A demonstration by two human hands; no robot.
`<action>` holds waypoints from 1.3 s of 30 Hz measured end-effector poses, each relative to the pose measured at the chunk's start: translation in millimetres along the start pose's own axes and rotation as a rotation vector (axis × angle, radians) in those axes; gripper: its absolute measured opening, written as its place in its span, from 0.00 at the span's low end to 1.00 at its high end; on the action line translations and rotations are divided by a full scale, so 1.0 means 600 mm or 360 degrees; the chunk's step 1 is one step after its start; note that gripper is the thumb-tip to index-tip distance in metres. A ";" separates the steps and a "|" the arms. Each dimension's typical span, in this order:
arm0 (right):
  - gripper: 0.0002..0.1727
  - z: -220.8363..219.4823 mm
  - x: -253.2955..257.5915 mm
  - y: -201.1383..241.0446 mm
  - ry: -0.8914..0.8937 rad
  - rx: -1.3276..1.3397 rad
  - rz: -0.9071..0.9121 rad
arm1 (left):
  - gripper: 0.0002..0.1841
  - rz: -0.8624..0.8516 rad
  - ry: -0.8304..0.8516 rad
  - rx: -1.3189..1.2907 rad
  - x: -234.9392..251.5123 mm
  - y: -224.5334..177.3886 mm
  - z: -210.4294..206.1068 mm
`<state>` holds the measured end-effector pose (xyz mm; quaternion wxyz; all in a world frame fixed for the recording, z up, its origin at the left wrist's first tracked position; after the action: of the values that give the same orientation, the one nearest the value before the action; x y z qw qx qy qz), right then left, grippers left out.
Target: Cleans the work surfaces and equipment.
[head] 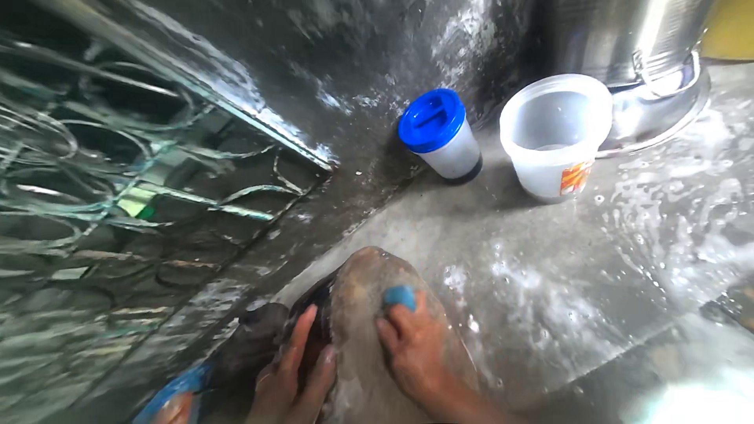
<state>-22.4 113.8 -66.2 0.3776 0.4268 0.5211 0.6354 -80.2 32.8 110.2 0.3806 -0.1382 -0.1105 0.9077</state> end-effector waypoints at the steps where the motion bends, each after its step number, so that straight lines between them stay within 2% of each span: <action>1: 0.10 -0.011 0.006 -0.001 -0.0075 0.0076 0.0070 | 0.38 0.0000 -0.0001 -0.0005 -0.002 0.001 0.000; 2: 0.10 -0.018 0.007 -0.032 -0.0063 0.0026 0.0020 | 0.38 0.0023 -0.0005 -0.0022 -0.004 -0.001 0.001; 3: 0.12 -0.016 0.005 -0.081 0.0084 -0.0112 -0.0164 | 0.38 0.0054 0.0004 -0.0038 -0.005 -0.004 0.001; 5: 0.18 0.002 -0.015 -0.168 0.0531 -0.0420 -0.0639 | 0.38 0.0083 0.0004 -0.0027 -0.011 -0.005 0.001; 7: 0.20 0.015 -0.007 -0.164 0.0705 -0.0524 -0.0805 | 0.38 0.0065 -0.0005 0.0017 -0.007 -0.007 0.001; 8: 0.19 0.012 0.011 -0.123 0.0644 -0.0480 -0.0723 | 0.38 0.0042 -0.0020 0.0018 -0.004 -0.005 0.001; 10: 0.14 -0.015 0.061 -0.014 0.0217 -0.0209 -0.0251 | 0.39 -0.0008 -0.0020 -0.0033 0.000 0.003 -0.001; 12: 0.09 -0.058 0.119 0.034 -0.0121 0.0021 0.0139 | 0.39 0.0005 0.0015 -0.0102 -0.004 0.006 -0.002; 13: 0.08 -0.077 0.135 0.012 -0.0146 -0.0015 0.0178 | 0.40 0.0005 0.0024 -0.0133 -0.005 0.007 -0.001; 14: 0.09 -0.089 0.134 -0.037 -0.0078 -0.0142 0.0087 | 0.40 0.0017 0.0031 -0.0160 -0.006 0.008 0.001; 16: 0.14 -0.070 0.076 -0.159 0.0339 -0.0436 -0.0419 | 0.40 0.0083 0.0037 -0.0152 -0.016 0.011 0.001; 17: 0.17 -0.047 0.046 -0.195 0.0523 -0.0549 -0.0593 | 0.40 0.0082 0.0019 -0.0143 -0.017 0.012 0.001; 18: 0.19 -0.026 0.032 -0.199 0.0621 -0.0595 -0.0666 | 0.39 0.0063 -0.0033 -0.0127 -0.014 0.012 -0.001; 20: 0.20 -0.004 0.020 -0.142 0.0662 -0.0530 -0.0634 | 0.39 0.0111 -0.0051 -0.0111 -0.019 0.013 -0.002; 24: 0.14 -0.012 0.051 0.057 0.0219 0.0028 -0.0099 | 0.39 0.0130 -0.0053 -0.0102 -0.022 0.006 -0.002; 26: 0.13 0.028 0.008 0.117 0.0165 0.0294 0.0074 | 0.40 0.0069 -0.0067 -0.0106 -0.025 0.017 -0.003; 28: 0.10 0.079 -0.076 0.106 0.0137 0.0330 0.0123 | 0.41 0.0031 -0.0061 -0.0121 -0.036 0.024 -0.007; 30: 0.09 0.098 -0.144 0.011 0.0147 -0.0034 0.0035 | 0.40 0.0052 -0.0097 -0.0080 -0.051 0.025 -0.009; 32: 0.10 0.093 -0.170 -0.107 0.0285 -0.0374 -0.0200 | 0.39 0.0079 -0.0148 -0.0044 -0.062 0.028 -0.009; 33: 0.11 0.089 -0.169 -0.133 0.0354 -0.0473 -0.0289 | 0.38 0.0085 -0.0170 -0.0040 -0.067 0.029 -0.011; 34: 0.12 0.090 -0.164 -0.121 0.0420 -0.0492 -0.0352 | 0.37 0.0080 -0.0182 -0.0043 -0.071 0.028 -0.012; 35: 0.12 0.093 -0.158 -0.077 0.0421 -0.0423 -0.0346 | 0.37 0.0053 -0.0202 -0.0042 -0.071 0.027 -0.011; 38: 0.08 0.120 -0.157 0.088 0.0184 -0.0052 -0.0014 | 0.37 0.0000 -0.0237 -0.0037 -0.065 0.027 -0.014; 39: 0.07 0.129 -0.166 0.107 0.0163 0.0008 0.0014 | 0.38 0.0000 -0.0218 -0.0036 -0.066 0.028 -0.014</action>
<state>82.6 37.0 -10.8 0.3465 0.3972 0.5394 0.6567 -62.0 -6.7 103.8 0.3705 -0.0802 -0.1466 0.9137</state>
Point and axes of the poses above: each hand's wrist, its own x-axis towards the middle knuckle, its own z-axis out of the back of the hand, y = z × x, the point moved 2 cm from there along x, towards the middle knuckle, and after that the axes turned 1 degree about -y, right-handed, at the moved point
